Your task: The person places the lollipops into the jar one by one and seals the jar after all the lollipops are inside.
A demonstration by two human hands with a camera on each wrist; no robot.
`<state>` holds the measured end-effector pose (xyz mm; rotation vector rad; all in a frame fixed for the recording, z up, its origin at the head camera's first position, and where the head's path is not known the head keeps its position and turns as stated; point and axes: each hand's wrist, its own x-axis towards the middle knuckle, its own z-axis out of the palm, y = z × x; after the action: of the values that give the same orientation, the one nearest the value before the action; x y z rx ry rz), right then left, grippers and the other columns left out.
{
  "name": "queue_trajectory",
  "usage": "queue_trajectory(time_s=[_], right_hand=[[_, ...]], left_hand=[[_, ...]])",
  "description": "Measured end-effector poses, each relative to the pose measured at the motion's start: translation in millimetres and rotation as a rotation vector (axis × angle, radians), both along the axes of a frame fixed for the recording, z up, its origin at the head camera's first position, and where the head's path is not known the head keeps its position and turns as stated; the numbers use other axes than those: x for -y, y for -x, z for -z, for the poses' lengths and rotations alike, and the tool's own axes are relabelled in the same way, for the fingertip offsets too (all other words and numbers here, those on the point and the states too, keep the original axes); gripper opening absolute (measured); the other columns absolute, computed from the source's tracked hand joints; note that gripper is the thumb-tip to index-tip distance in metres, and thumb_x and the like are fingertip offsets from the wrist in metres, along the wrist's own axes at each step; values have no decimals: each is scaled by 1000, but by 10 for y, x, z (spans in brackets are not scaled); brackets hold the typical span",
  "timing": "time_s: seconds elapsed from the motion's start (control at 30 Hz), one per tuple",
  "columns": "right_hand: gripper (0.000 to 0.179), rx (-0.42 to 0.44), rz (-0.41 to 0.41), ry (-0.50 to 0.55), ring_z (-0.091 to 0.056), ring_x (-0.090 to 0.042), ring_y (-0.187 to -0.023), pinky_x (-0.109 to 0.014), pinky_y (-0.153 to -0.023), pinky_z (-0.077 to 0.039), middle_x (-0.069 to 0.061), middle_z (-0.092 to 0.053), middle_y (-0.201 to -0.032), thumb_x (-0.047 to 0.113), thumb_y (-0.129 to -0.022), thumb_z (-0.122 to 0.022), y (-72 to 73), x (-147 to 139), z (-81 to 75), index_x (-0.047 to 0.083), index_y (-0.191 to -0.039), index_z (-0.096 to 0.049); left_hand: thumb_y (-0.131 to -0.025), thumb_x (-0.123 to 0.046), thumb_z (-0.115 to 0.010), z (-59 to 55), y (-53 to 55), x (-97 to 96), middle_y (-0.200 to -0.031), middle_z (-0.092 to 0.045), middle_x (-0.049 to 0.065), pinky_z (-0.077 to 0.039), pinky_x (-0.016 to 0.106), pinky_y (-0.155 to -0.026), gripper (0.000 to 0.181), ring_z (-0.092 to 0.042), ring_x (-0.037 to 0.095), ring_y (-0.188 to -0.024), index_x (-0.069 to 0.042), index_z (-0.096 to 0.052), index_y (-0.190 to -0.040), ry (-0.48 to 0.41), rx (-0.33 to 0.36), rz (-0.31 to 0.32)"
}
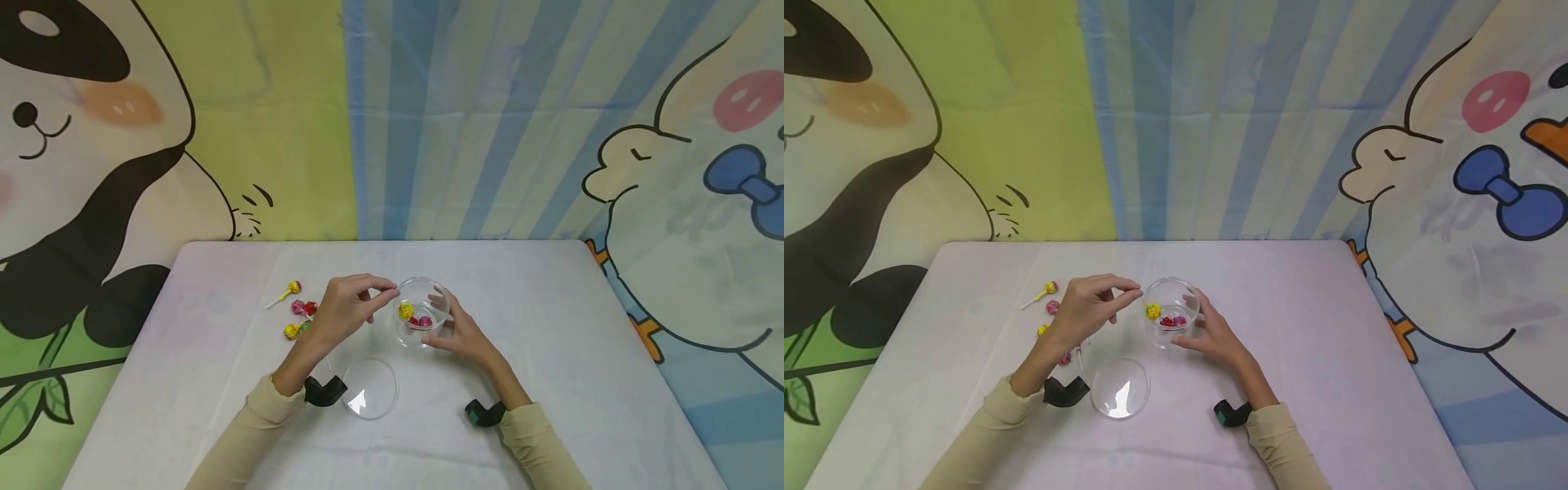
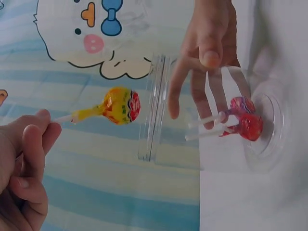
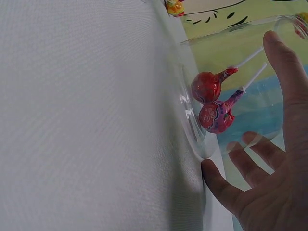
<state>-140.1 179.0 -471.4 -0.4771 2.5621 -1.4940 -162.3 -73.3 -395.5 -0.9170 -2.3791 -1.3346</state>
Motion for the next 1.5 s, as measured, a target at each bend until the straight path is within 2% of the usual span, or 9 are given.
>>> queue_trajectory(time_s=[0.13,0.3,0.47,0.57,0.63,0.9,1.13,1.33,1.5], right_hand=[[96,2,-1,1,-40,-42,-138,-57,-101,-44,-26,-40,-149,15,-80,-79,-8,-8,-17,8,-153,-17],[96,-14,-17,1,-41,-44,-137,-58,-100,-45,-28,-39,-149,14,-80,-78,5,-28,11,9,-154,-16],[97,-38,-23,20,-41,-44,-136,-59,-98,-46,-28,-39,-149,12,-80,-79,82,-79,214,8,-154,-16],[99,-37,-10,22,-42,-40,-137,-57,-99,-46,-22,-41,-150,14,-79,-80,131,-112,366,13,-154,-16],[100,-38,-3,22,-43,-37,-137,-55,-99,-48,-18,-42,-150,17,-78,-81,136,-123,393,16,-154,-17],[99,-46,-3,34,-44,-34,-136,-51,-99,-49,-15,-43,-150,26,-79,-81,130,-133,401,23,-155,-16],[99,-45,-10,38,-44,-33,-137,-50,-99,-49,-14,-43,-150,24,-79,-81,139,-122,401,24,-155,-17],[99,-48,-16,44,-42,-34,-139,-53,-99,-48,-16,-41,-152,20,-79,-81,146,-130,392,26,-155,-16],[99,-60,-13,23,-43,-35,-138,-54,-98,-48,-16,-42,-151,24,-79,-81,145,-135,388,20,-155,-17]], left_hand=[[-85,-16,-74,41,50,-111,-92,-76,3,-42,18,-44,15,-47,-3,-43,-10,-77,-98,68,68,33],[-87,-18,-73,139,115,-275,-91,-77,4,-38,19,-42,16,-46,-2,-38,-10,-77,-99,222,181,71],[-87,-24,-72,231,170,-424,-87,-77,1,-35,19,-42,16,-47,-2,-36,-14,-78,-98,360,191,32],[-87,-24,-73,247,179,-477,-89,-77,1,-37,20,-43,15,-47,-1,-36,-16,-79,-97,425,195,-2],[-86,-22,-73,243,178,-498,-92,-77,2,-38,22,-44,14,-48,0,-37,-16,-79,-98,456,208,-19],[-87,-17,-72,205,173,-531,-90,-77,3,-39,22,-45,16,-50,4,-41,-12,-78,-100,510,250,-54],[-86,-11,-66,201,185,-565,-67,-72,-3,-39,23,-43,14,-51,6,-47,-13,-80,-89,614,215,-69],[-87,-14,-68,229,191,-568,-72,-74,-1,-39,23,-43,14,-51,5,-41,-10,-79,-93,567,268,-62],[-87,-19,-72,238,208,-583,-78,-75,0,-39,23,-45,14,-53,6,-42,-12,-79,-96,542,310,-60]])
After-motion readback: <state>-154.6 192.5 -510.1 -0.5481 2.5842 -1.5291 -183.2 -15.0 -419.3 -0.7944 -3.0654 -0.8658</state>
